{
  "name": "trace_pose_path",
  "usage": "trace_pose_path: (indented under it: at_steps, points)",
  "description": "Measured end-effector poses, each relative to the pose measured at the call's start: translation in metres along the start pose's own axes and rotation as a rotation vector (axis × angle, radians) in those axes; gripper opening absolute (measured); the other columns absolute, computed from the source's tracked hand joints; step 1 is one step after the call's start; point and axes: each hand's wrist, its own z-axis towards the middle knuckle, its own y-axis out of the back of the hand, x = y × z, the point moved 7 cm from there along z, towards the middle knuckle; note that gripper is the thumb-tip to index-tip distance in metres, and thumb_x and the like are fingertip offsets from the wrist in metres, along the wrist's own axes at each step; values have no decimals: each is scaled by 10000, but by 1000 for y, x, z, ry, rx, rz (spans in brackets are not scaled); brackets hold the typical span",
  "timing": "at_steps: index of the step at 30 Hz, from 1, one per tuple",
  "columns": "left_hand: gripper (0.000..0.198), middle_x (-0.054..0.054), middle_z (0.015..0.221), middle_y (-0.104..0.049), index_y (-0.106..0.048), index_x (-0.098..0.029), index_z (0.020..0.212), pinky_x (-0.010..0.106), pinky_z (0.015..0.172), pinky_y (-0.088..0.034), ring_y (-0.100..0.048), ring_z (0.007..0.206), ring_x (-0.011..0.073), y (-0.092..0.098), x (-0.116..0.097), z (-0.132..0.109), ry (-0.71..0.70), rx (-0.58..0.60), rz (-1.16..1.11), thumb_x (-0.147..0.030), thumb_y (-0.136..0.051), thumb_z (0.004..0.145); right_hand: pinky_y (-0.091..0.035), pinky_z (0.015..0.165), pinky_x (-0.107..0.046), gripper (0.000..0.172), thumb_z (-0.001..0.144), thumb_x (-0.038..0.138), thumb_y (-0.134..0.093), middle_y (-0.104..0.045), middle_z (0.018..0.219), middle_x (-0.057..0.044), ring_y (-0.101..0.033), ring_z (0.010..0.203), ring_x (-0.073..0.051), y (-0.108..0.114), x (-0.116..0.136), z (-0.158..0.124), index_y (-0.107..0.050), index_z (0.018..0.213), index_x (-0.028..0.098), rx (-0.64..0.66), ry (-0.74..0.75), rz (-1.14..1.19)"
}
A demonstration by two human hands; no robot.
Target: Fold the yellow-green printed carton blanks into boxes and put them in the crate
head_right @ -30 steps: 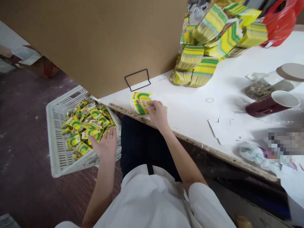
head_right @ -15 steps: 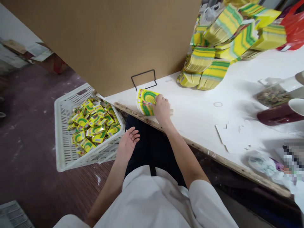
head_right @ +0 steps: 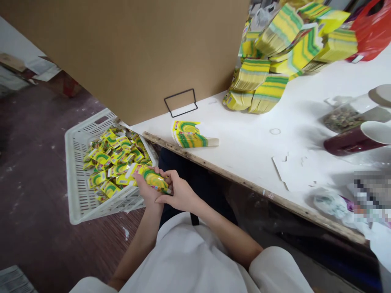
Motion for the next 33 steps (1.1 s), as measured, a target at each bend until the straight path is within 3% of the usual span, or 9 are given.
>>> trace_pose_path:
  at_steps: [4, 6, 9, 13, 20, 24, 27, 30, 33]
  points:
    - [660, 5, 845, -612, -613, -214, 852, 241, 705, -537, -615, 770, 140, -1, 5, -10, 24, 120, 158, -802, -765, 593, -387, 594, -245, 516, 754, 421, -819, -505, 778, 68, -474, 646, -116, 13, 5, 2, -509, 1117, 226, 35, 5, 8]
    - [623, -5, 813, -574, -589, -216, 824, 228, 646, -506, -574, 722, 127, -5, 4, -15, 10, 181, 205, -769, -781, 608, -393, 597, -242, 438, 791, 373, -790, -528, 786, 62, -493, 650, -117, 13, 9, -1, -533, 1113, 222, 92, 12, -36]
    - [536, -48, 684, -479, -541, -214, 757, 197, 526, -412, -453, 576, 86, -1, -2, -14, -44, 132, 253, -662, -817, 654, -409, 605, -243, 295, 829, 301, -754, -578, 779, 47, -528, 658, -126, 6, 12, -7, -572, 1045, 215, 153, -1, -172]
    - [528, -58, 650, -535, -575, -206, 748, 189, 527, -424, -492, 555, 76, 6, -4, -6, -80, 60, 271, -617, -871, 600, -456, 660, -251, 68, 904, 242, -644, -671, 824, 2, -601, 725, -145, 15, 16, -5, -643, 956, 198, 15, 39, -226]
    - [401, 6, 742, -723, -703, -185, 729, 271, 727, -555, -672, 692, 142, 14, -5, 2, -43, 62, 274, -524, -896, 639, -513, 714, -282, 150, 937, 233, -615, -738, 891, -39, -662, 781, -174, 55, 36, 1, -756, 974, 201, -132, 168, -251]
    - [648, 122, 1119, -764, -762, -194, 1068, 380, 995, -524, -711, 1073, 263, 6, -26, 13, -37, 257, 287, -714, -777, 682, -510, 812, -344, 260, 980, 167, -548, -728, 929, -69, -634, 878, -206, 70, 55, -7, -783, 1063, 240, -90, 314, -618]
    - [905, 160, 1329, -679, -684, -200, 1275, 412, 1117, -431, -619, 1264, 334, -5, -31, 11, 35, 502, 512, -638, -908, 515, -482, 884, -408, 306, 957, 102, -550, -734, 926, -74, -600, 923, -234, 62, 57, -13, -802, 1014, 265, 47, 345, -857]
    - [830, 112, 1213, -720, -675, -223, 1237, 405, 1003, -493, -661, 1144, 333, -13, -10, -8, 188, 734, 859, -355, -985, 479, -418, 1049, -494, 313, 931, 87, -576, -737, 952, -56, -604, 969, -242, 47, 59, -18, -789, 1014, 301, 101, 407, -871]
    - [534, 31, 959, -722, -653, -218, 1115, 325, 784, -519, -672, 866, 238, -18, 3, -21, 158, 719, 991, -298, -892, 643, -323, 1177, -561, 382, 906, 249, -673, -670, 1243, -110, -565, 1216, -295, 56, 58, -15, -665, 1285, 290, -213, 378, -676]
